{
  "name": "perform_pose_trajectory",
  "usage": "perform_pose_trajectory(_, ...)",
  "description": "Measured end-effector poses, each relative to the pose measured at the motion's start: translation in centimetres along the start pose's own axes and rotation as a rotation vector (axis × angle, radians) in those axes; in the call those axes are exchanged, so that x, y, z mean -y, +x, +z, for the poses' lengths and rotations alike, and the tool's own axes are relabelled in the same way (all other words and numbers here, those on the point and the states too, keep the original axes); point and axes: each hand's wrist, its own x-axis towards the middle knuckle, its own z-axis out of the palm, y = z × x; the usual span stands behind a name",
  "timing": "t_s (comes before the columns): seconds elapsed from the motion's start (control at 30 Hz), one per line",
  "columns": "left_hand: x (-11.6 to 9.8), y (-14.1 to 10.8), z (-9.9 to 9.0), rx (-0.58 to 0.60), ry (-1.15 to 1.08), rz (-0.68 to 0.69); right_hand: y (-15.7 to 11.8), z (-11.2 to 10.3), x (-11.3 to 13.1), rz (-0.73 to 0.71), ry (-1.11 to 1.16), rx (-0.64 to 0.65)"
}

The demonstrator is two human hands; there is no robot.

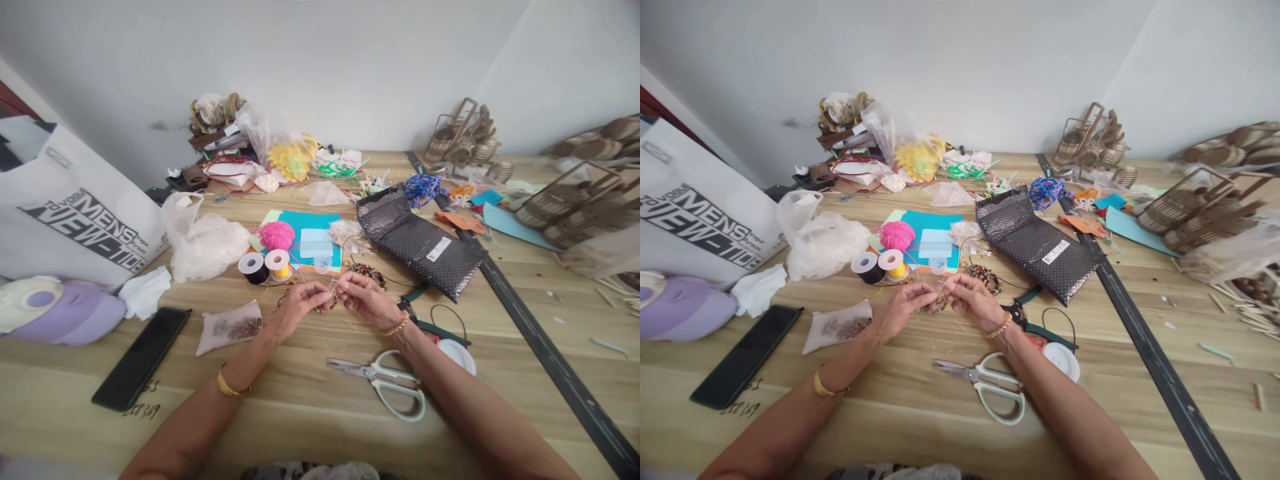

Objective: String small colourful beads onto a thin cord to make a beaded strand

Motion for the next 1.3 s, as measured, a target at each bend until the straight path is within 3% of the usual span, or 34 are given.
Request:
perform_pose_trajectory(0.23, 0.0, 0.1, 0.5, -0.113, -0.002, -0.025, 0.0, 0.1, -0.4, -0.02, -0.028, 0.021)
perform_pose_trajectory(0.5, 0.0, -0.1, 0.7, 0.014, -0.029, -0.066, 0.1, -0.4, -0.7, -0.09, -0.221, -0.012)
perform_pose_trajectory(0.97, 0.6, 0.1, -0.1, 0.073, 0.011, -0.153, 0.1, -0.4, -0.4, -0.14, -0.453, 0.02)
perform_pose_trajectory(1.17, 0.5, 0.1, -0.9, 0.053, -0.039, -0.2, 0.3, -1.4, 0.2, -0.236, -0.722, -0.047)
perform_pose_trajectory(1.3, 0.1, 0.2, -0.9, 0.028, -0.029, -0.197, 0.4, -1.7, 0.3, -0.373, -0.846, -0.201)
